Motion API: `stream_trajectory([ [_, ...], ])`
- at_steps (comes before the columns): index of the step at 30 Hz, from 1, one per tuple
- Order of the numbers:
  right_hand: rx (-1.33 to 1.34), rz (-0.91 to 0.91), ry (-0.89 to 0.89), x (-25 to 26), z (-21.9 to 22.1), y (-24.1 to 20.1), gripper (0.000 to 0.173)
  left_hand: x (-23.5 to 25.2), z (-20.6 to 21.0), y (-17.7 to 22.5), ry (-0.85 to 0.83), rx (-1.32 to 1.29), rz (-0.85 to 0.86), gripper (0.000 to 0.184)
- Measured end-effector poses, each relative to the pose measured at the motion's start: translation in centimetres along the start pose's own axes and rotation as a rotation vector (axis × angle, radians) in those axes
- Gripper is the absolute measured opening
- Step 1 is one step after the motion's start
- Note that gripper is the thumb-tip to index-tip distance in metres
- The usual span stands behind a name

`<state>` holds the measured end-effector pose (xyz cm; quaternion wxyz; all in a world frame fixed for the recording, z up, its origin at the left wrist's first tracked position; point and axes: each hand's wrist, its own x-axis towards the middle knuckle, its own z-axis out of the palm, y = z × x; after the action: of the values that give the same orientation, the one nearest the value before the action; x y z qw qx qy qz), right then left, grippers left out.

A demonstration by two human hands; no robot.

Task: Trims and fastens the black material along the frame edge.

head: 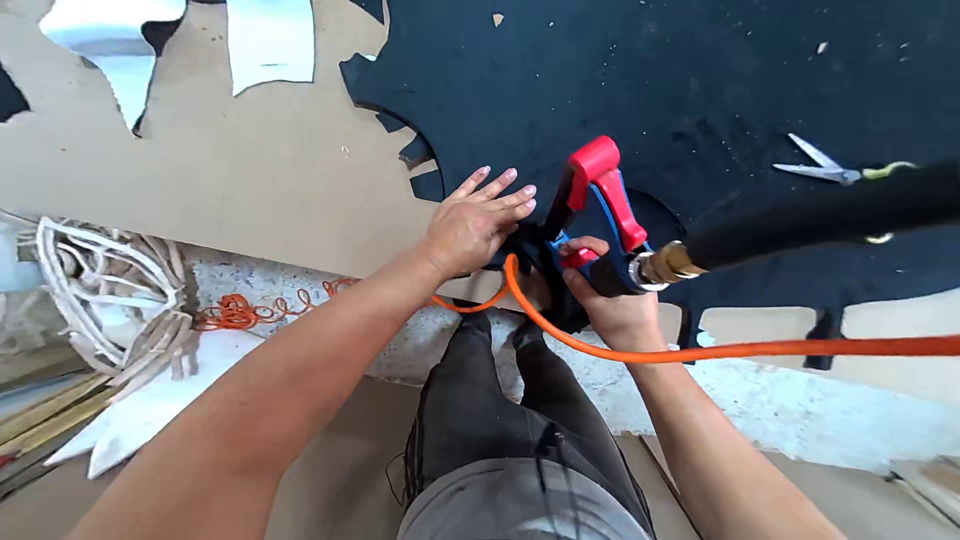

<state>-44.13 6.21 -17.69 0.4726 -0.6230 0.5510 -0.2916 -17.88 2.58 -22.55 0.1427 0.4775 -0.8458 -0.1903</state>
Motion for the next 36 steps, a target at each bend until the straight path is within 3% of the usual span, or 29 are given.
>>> stream_trajectory([
  [3,0.065,-0.089,-0.078,-0.3,-0.5,0.3,0.042,-0.1,-0.3,-0.1,-0.025,-0.013,0.010,0.041],
  [14,-0.072,0.050,-0.109,1.0,-0.1,-3.1,0.036,-0.2,-0.3,-0.4,0.044,-0.044,0.076,0.039],
  [20,-0.092,0.076,-0.002,0.9,1.4,-3.5,0.026,-0.5,-0.3,-0.8,0.071,-0.081,0.093,0.039],
  [24,-0.052,0.051,-0.024,0.6,0.5,-3.2,0.032,-0.2,-0.6,-0.6,-0.028,-0.029,0.075,0.044],
  [27,-0.018,0.057,-0.021,-0.5,-3.0,-3.3,0.040,0.1,-0.7,-0.4,-0.047,-0.037,0.040,0.044],
  [31,-0.595,0.063,0.133,0.2,-12.6,-3.4,0.040,-2.1,-1.8,1.1,0.065,-0.164,-0.191,0.043],
  [36,-1.001,-0.112,0.082,5.2,-25.2,-0.4,0.041,-7.0,-1.6,6.6,0.240,-0.178,-0.587,0.042],
])
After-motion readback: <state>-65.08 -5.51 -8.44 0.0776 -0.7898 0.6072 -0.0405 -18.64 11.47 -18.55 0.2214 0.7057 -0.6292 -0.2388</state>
